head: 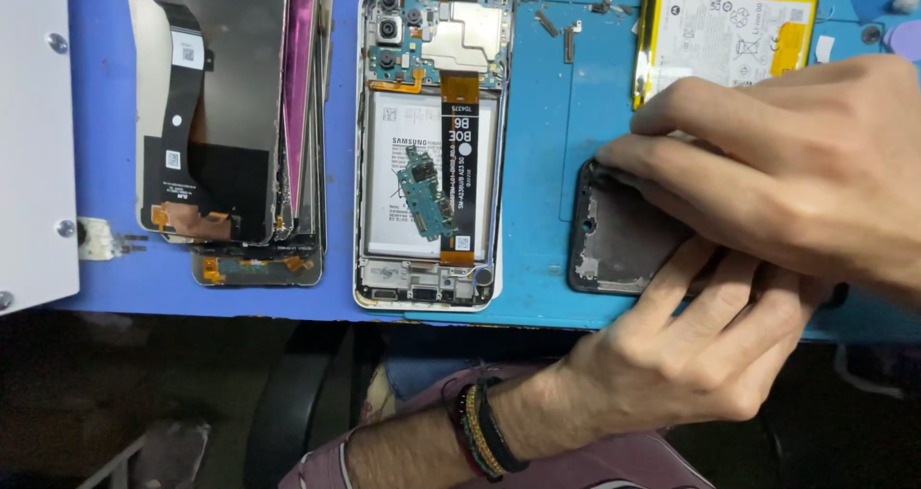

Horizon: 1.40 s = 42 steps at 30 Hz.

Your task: The person disassembles a smartphone by removing the back cover, battery, and internal components. They use a prying tool to separate parts and a cloth to wipe the interior frame, leaving the phone partially disassembled on the workbench.

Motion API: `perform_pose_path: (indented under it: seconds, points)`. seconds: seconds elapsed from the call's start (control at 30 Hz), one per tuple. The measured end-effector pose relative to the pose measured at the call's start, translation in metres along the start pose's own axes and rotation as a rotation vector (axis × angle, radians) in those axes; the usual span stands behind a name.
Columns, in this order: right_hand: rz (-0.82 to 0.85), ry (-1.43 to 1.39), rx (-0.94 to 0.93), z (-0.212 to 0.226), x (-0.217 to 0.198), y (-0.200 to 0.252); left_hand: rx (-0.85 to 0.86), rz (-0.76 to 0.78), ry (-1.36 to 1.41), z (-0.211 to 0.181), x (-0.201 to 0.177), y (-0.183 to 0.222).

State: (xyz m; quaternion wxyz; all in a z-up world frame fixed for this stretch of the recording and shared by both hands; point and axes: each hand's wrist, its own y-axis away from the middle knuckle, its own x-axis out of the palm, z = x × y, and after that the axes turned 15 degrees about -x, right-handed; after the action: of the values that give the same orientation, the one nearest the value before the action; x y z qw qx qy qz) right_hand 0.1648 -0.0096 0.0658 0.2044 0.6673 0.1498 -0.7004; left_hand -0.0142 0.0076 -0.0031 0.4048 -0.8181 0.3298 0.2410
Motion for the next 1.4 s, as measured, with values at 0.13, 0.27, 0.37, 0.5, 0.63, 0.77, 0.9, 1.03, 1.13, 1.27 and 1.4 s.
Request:
perform_pose_path:
  seconds: [0.13,0.27,0.37,0.5,0.63,0.77,0.9,1.03,1.13,1.27,1.4]
  points:
    - [0.003,0.005,0.030,0.004,0.001,0.003,-0.026,-0.029,0.037,-0.001,0.002,0.002]
    - [-0.104,0.078,-0.012,0.005,0.003,-0.005,-0.023,-0.031,0.056,0.000,-0.001,0.000]
    - [0.088,0.030,0.046,0.003,0.010,0.027,-0.011,-0.017,0.021,0.000,0.002,0.001]
    - [-0.004,0.044,0.135,0.009,0.008,0.021,-0.006,-0.010,0.059,-0.002,0.001,0.001]
    - [0.024,0.066,0.071,0.005,-0.002,0.035,0.031,0.025,0.045,-0.002,-0.002,-0.004]
    - [-0.075,0.044,0.216,0.010,0.011,0.067,0.048,-0.011,-0.050,-0.005,-0.008,-0.005]
    - [-0.172,0.145,0.049,0.006,0.008,0.056,0.083,0.051,0.046,-0.014,-0.003,-0.008]
    - [-0.134,0.028,0.237,0.006,0.011,0.097,0.109,-0.309,-0.386,-0.005,0.073,0.028]
    - [-0.190,-0.049,0.090,-0.003,0.009,0.071,0.067,-0.022,-0.233,-0.010,0.065,0.028]
    - [-0.238,-0.034,0.061,0.000,0.014,0.076,0.078,-0.007,-0.222,-0.007,0.066,0.031]
    - [-0.129,-0.034,0.222,0.000,0.018,0.095,0.086,-0.127,-0.312,-0.005,0.063,0.027]
